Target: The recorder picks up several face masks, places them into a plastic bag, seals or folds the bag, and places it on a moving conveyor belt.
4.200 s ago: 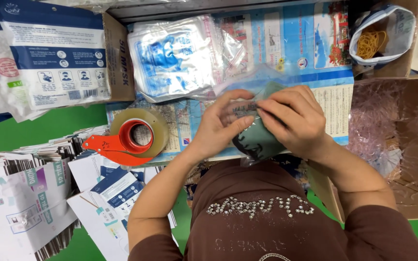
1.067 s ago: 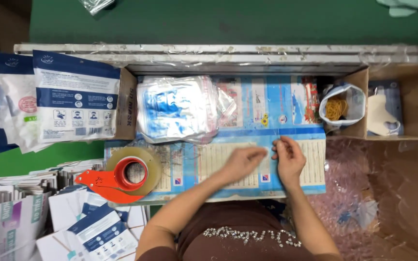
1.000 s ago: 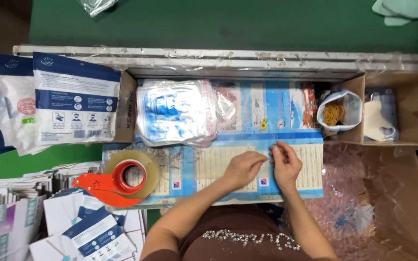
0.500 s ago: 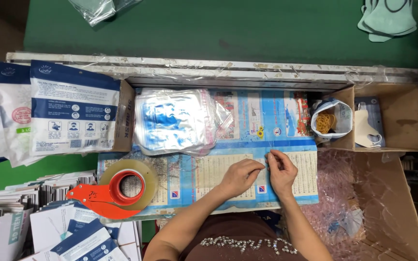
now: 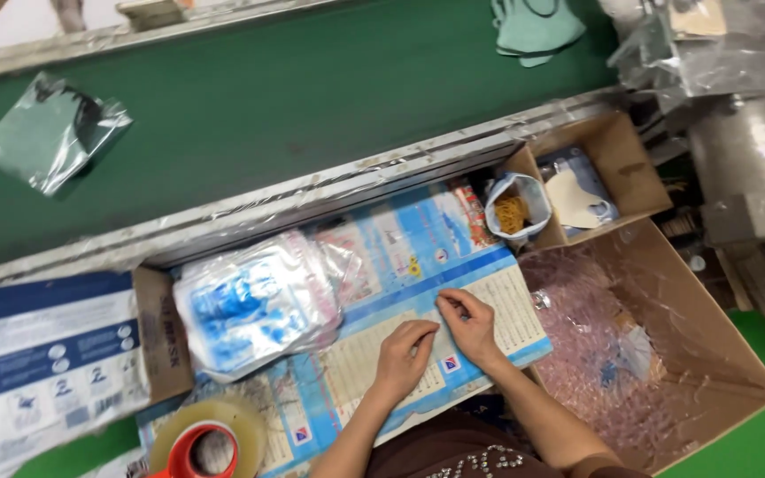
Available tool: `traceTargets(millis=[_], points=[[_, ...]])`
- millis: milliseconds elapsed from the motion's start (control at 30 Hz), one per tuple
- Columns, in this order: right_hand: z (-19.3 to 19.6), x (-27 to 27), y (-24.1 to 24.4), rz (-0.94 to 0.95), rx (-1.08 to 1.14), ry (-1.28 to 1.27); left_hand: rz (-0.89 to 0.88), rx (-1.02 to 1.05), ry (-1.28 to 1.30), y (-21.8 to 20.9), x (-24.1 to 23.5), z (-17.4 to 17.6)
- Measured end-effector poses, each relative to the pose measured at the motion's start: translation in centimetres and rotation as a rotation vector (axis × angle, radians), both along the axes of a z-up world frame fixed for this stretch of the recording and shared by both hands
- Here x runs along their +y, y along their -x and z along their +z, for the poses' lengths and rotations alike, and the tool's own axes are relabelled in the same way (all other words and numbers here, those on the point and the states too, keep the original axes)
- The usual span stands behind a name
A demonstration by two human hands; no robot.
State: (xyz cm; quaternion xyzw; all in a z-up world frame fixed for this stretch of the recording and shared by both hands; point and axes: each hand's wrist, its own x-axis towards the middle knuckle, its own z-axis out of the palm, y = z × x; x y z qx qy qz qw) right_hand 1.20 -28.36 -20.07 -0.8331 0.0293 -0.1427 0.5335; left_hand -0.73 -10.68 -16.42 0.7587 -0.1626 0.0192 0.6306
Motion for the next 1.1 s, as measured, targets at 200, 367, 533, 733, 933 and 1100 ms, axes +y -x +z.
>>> traceTargets(millis=[200,367,533,733,933,1100], points=[[-0.1,0.0,0.0,0.011,0.026,0.0,-0.014,0.049,0.022,-0.1,-0.1,-0.2],[0.3,-0.1,-0.1,0.026,0.005,0.001,-0.021,0.045,0.015,-0.2,-0.3,-0.4],[0.3,-0.1,0.0,0.029,0.036,0.012,-0.01,0.063,0.019,-0.1,-0.3,0.0],[8.1,2.3,-2.7,0.2,-0.07,0.142,0.005,0.038,0.019,-0.3,-0.1,-0.4],[16.6,6.2,-16.0,0.375,-0.461,0.531,-0.008,0.06,0.026,-0.1,0.0,-0.9],[16.2,4.8,-32.4,0.115,-0.105,1.131,0.01,0.048,0.021,-0.4,0.2,-0.8]])
